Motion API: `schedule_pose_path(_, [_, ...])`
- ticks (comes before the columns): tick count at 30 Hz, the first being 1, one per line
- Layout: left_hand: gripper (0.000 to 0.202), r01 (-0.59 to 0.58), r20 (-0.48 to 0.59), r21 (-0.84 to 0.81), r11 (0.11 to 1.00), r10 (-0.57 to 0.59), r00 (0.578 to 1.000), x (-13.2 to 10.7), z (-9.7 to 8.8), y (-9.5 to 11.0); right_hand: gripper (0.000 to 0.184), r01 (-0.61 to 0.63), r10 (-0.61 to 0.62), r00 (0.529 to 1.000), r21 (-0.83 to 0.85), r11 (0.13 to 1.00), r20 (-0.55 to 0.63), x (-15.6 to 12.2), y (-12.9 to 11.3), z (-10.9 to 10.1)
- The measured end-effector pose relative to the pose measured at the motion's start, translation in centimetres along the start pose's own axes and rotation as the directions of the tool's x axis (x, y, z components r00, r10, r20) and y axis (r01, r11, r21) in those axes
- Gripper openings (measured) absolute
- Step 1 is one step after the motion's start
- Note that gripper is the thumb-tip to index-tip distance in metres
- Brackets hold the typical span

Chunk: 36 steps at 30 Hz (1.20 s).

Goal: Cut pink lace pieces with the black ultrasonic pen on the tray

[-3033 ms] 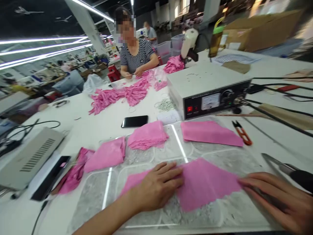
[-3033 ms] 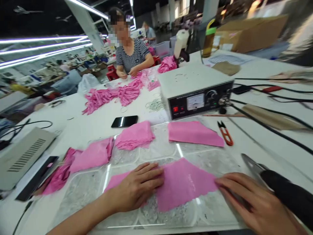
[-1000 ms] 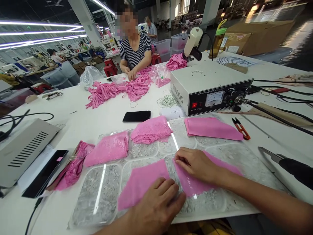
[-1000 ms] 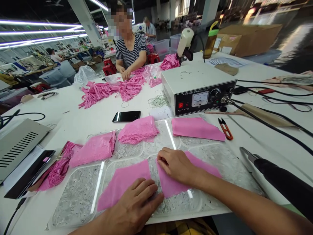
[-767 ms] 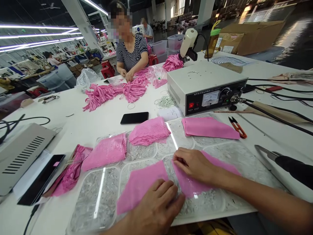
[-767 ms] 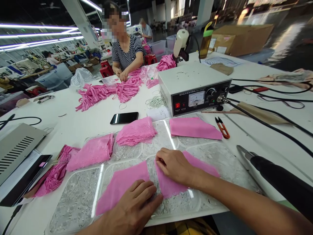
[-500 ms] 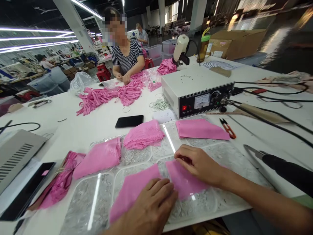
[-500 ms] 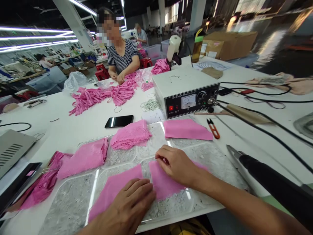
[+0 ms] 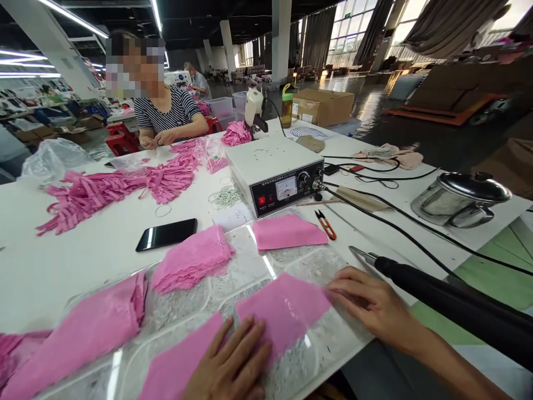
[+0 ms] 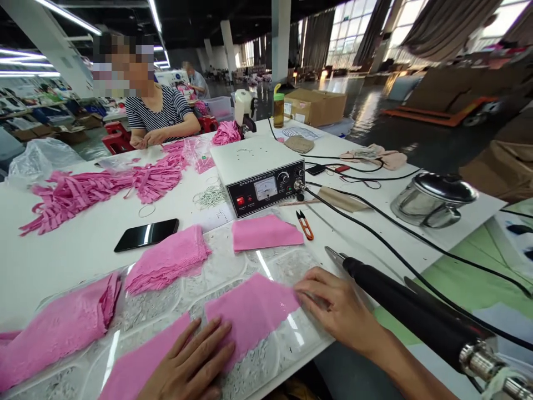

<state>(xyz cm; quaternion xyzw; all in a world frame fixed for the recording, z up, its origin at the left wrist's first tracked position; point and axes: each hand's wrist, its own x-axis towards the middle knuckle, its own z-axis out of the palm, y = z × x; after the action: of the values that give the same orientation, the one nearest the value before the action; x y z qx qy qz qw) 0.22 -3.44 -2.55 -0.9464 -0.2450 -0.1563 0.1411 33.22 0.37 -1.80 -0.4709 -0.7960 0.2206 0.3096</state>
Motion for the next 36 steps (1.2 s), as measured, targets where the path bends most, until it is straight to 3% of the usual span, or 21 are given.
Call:
schedule_pose_path(3, [0.038,-0.030,0.009,0.029,0.999,0.030,1.000,0.1,-0.1,-0.2,0.017,0.087,-0.086,0.996,-0.058,0.995,0.016,0.3,-0.1,0.4])
schedule_pose_path(9, [0.042,-0.065,0.027,0.081,0.995,0.063,0.998,-0.4,0.4,-0.5,0.016,0.018,-0.018,1.000,0.024,1.000,-0.006,0.6,0.4,0.7])
schedule_pose_path(17, [0.045,-0.089,0.072,0.145,0.985,0.079,0.994,-0.9,1.0,-0.5,0.016,0.013,-0.013,1.000,-0.016,1.000,0.013,1.5,-0.1,1.1])
schedule_pose_path(30, [0.043,-0.070,0.025,0.135,0.988,0.068,0.997,-1.2,1.5,-0.4,0.016,-0.038,0.039,0.999,-0.050,0.998,0.017,2.0,-0.3,0.8])
schedule_pose_path(34, [0.039,-0.089,0.025,0.133,0.987,0.086,0.996,-0.6,1.0,-0.7,0.015,-0.058,0.057,0.998,-0.027,0.998,-0.021,1.3,-0.2,0.5])
schedule_pose_path(36, [0.038,-0.106,0.019,0.125,0.986,0.104,0.994,0.4,0.6,-1.0,0.016,-0.011,0.010,0.999,-0.007,1.000,-0.044,0.7,0.0,0.4])
